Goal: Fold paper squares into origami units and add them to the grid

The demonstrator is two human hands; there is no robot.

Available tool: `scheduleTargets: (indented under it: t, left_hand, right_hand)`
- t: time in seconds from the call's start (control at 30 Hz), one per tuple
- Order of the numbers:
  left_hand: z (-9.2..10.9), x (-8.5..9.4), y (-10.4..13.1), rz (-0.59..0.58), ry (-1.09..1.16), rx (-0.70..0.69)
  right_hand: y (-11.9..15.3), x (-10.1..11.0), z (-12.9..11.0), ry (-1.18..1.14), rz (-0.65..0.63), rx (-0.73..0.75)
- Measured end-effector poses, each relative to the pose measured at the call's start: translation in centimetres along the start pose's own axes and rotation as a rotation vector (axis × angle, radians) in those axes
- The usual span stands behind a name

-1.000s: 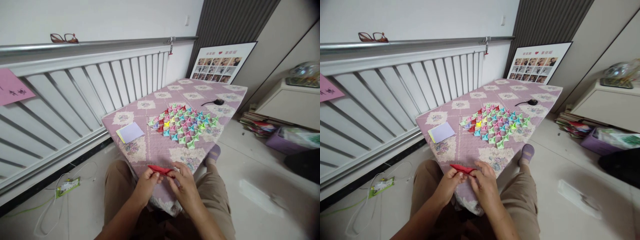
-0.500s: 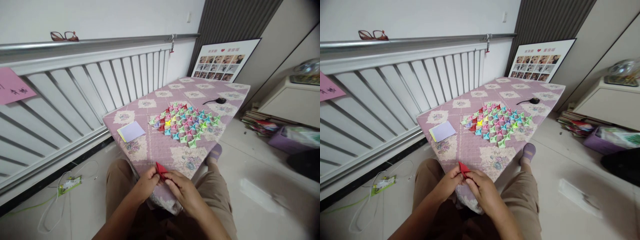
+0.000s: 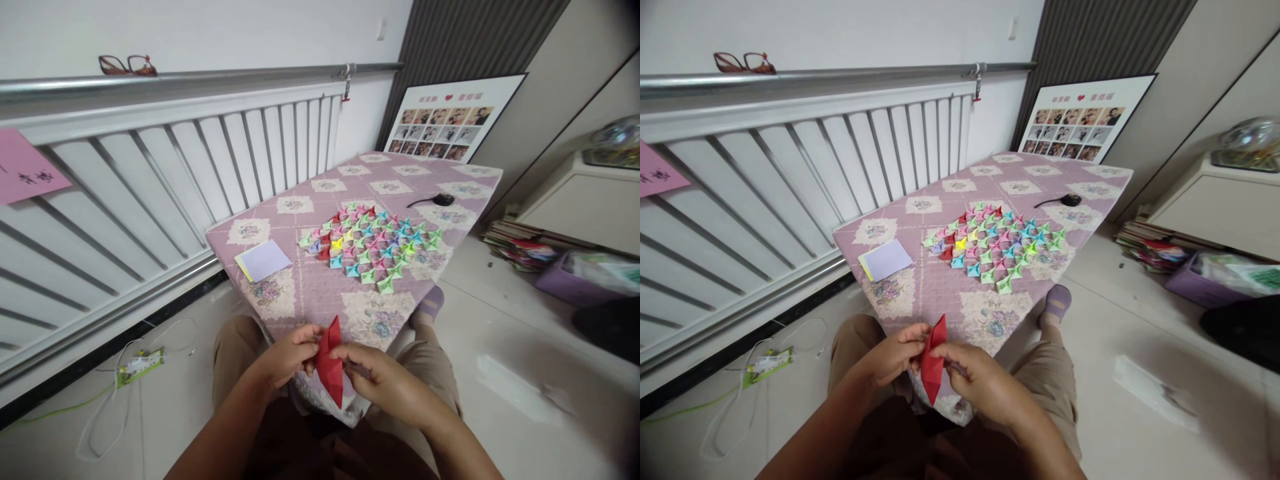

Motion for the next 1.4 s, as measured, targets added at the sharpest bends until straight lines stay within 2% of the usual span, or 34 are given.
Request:
scheduleTargets:
  t: [0.17, 0.3, 0.43, 0.5, 0.6, 0.7, 0.87, 1.0, 1.13, 1.27, 1.4]
  left_hand:
    - [0.1, -0.6, 0.1, -0.017, -0.059, 0.0]
    - [0.9, -1.2, 0.5, 0.023, -0.309, -0.066]
    - [2.8, -1.7, 1.3, 0.106, -0.573, -0.203]
    - [3.8, -2.3, 1.7, 0.085, -0.687, -0.287]
    - [5.1, -3.4, 2.1, -0.018, -0.824, -0.432]
    - [5.6, -4.1, 2.2, -0.107, -0.872, -0.537]
    - [5.8, -4.2, 2.0, -0.076, -0.831, -0.624]
    - [6.1, -4.5, 2.0, -0.049, -0.775, -0.547]
    - [6.3, -4.4, 2.1, -0.042, -0.63, -0.361]
    - [5.5, -3.9, 2.2, -0.111, -0.405, -0.129]
    - [4.8, -3.3, 2.1, -0.166, -0.282, -0.04]
  right_hand:
    - [-0.4, -0.3, 0.1, 0.008, -0.001, 0.047]
    - [-0.6, 0.0, 0.1, 0.02, 0.018, 0.062]
    - [-0.5, 0.1, -0.1, -0.035, -0.045, 0.035]
    - [-0.4, 0.1, -0.2, -0.075, -0.084, 0.011]
    - [-0.1, 0.1, -0.2, -0.14, -0.123, -0.012]
    - [0.2, 0.1, 0.3, -0.201, -0.131, -0.04]
    - [0.7, 0.0, 1.5, -0.339, -0.125, -0.104]
    - [0.7, 0.0, 1.8, -0.493, -0.101, -0.122]
    - [0.7, 0.2, 2.2, -0.592, -0.046, -0.137]
    - [0.9, -0.1, 3.1, -0.677, -0.048, -0.131]
    - [1.1, -0.5, 4.3, -0.787, -0.024, -0.135]
Point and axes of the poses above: each hand's wrist, its own y-axis away from the middle knuckle, its own x-axis out of the back of the hand, z = x × y, the point moved 6 cm from there along -y, towards the middle knuckle, and after that the axes turned 3 degrees about y, right-handed, at the moved point
